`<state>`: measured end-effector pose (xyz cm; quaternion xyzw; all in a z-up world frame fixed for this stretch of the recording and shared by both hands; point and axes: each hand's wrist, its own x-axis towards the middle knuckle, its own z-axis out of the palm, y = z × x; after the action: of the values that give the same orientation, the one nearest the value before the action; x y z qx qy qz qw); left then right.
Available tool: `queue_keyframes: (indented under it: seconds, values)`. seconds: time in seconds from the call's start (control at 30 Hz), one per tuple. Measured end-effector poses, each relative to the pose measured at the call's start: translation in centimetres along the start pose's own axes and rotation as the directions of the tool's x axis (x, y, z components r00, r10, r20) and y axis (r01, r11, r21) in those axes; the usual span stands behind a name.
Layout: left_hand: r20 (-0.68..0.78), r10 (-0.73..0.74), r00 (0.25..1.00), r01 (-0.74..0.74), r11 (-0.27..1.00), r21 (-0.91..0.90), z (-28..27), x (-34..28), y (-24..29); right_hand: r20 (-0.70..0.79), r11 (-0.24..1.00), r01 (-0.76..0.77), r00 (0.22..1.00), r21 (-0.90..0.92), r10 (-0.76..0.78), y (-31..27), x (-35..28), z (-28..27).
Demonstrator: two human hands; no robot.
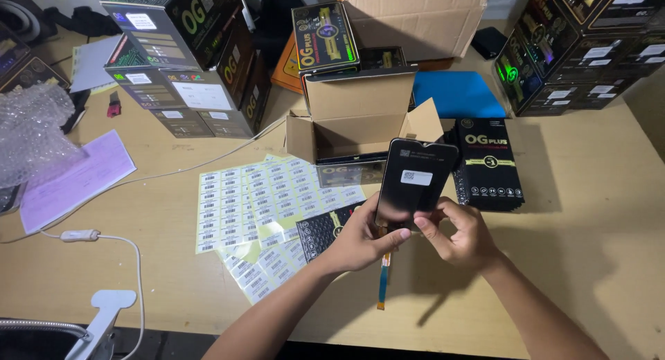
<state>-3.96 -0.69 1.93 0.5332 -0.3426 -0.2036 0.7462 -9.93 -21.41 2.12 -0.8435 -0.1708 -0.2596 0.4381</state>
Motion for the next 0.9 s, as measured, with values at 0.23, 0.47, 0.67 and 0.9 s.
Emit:
queue_keyframes:
  seconds: [0.23, 0.47, 0.67, 0.9]
  values:
    - [-0.060, -0.057, 0.997, 0.058, 0.998, 0.020, -0.1, 0.0, -3.7, -0.039, 0.959, -0.145, 0.986, 0.244, 0.159, 0.2, -0.1, 0.4]
    - [-0.140, -0.085, 0.987, 0.084, 0.996, -0.018, 0.4, -0.4, -4.5, -0.045, 0.832, -0.289, 0.935, 0.473, 0.351, -0.5, 0.2, 1.0]
    - [-0.151, -0.004, 0.989, 0.001, 1.000, -0.021, 0.6, -0.6, -3.4, 0.035, 0.801, -0.307, 0.940, 0.514, 0.338, -0.9, 0.2, 1.0]
    - [-0.077, 0.036, 0.996, -0.040, 0.998, -0.056, 1.3, -0.6, -2.4, 0.040, 0.688, -0.328, 0.916, 0.648, 0.399, -0.6, 0.3, 0.8]
